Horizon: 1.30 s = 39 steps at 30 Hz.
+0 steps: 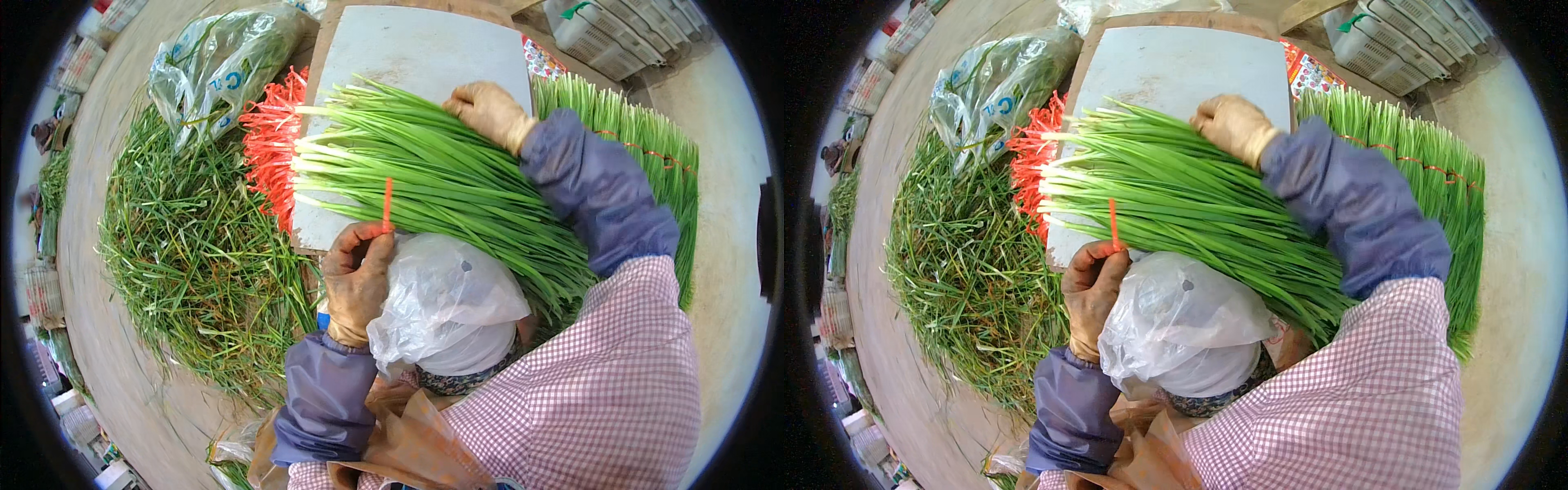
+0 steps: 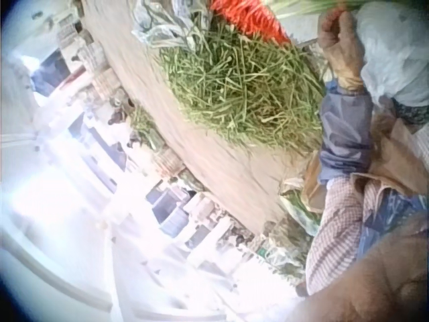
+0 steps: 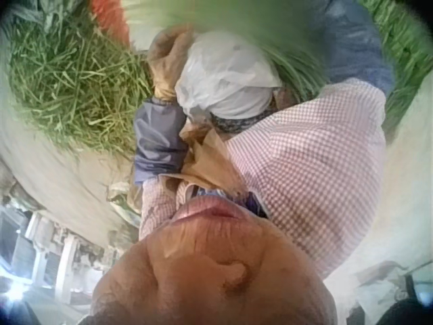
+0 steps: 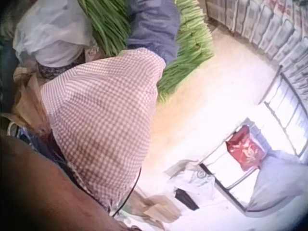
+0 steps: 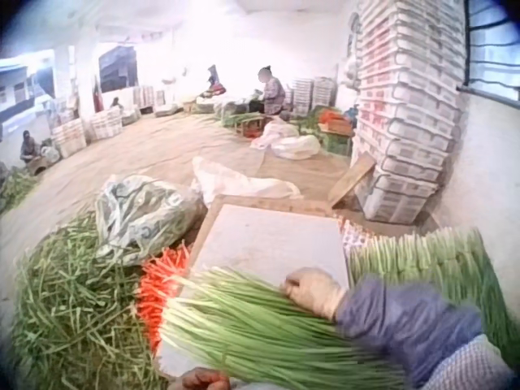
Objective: The person sorts, cleans, and bundles green vegetable stalks, specifically garlic chives, by hand; they pick through a large pile to select stalks, remove debris or yellowed ends, and tie the sorted stalks into bundles using red ties before placing them aside.
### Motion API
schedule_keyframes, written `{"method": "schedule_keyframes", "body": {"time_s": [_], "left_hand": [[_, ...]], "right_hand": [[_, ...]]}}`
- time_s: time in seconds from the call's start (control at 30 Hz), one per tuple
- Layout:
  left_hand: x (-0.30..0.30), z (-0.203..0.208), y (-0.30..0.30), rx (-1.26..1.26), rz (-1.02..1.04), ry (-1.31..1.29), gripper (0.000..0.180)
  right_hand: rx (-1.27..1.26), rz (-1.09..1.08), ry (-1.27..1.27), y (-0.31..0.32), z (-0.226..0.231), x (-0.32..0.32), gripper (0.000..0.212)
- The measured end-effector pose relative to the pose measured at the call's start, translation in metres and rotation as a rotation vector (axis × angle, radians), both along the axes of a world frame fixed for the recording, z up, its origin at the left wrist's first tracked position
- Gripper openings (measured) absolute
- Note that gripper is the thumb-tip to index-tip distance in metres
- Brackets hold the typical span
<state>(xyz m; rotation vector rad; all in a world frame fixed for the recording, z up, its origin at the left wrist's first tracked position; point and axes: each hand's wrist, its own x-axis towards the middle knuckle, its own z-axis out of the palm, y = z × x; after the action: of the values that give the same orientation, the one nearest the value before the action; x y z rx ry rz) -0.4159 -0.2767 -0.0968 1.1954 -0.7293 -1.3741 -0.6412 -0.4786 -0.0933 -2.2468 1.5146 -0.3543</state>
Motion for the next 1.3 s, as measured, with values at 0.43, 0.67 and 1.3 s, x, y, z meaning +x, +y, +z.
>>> {"method": "schedule_keyframes", "body": {"time_s": [0.43,0.67,1.3], "left_hand": [[0.012,-0.022,0.007,0.039,0.28,0.261,0.007],[0.015,-0.025,0.008,-0.113,0.188,0.02,0.009],[0.013,0.041,-0.026,-0.594,-0.277,-0.84,0.01]], "right_hand": [[0.314,-0.248,-0.17,0.01,0.01,0.002,0.03],[0.123,-0.025,0.255,-0.037,0.004,0.016,0.039],[0.42,-0.086,-0.892,0.023,0.004,0.033,0.017]]}}
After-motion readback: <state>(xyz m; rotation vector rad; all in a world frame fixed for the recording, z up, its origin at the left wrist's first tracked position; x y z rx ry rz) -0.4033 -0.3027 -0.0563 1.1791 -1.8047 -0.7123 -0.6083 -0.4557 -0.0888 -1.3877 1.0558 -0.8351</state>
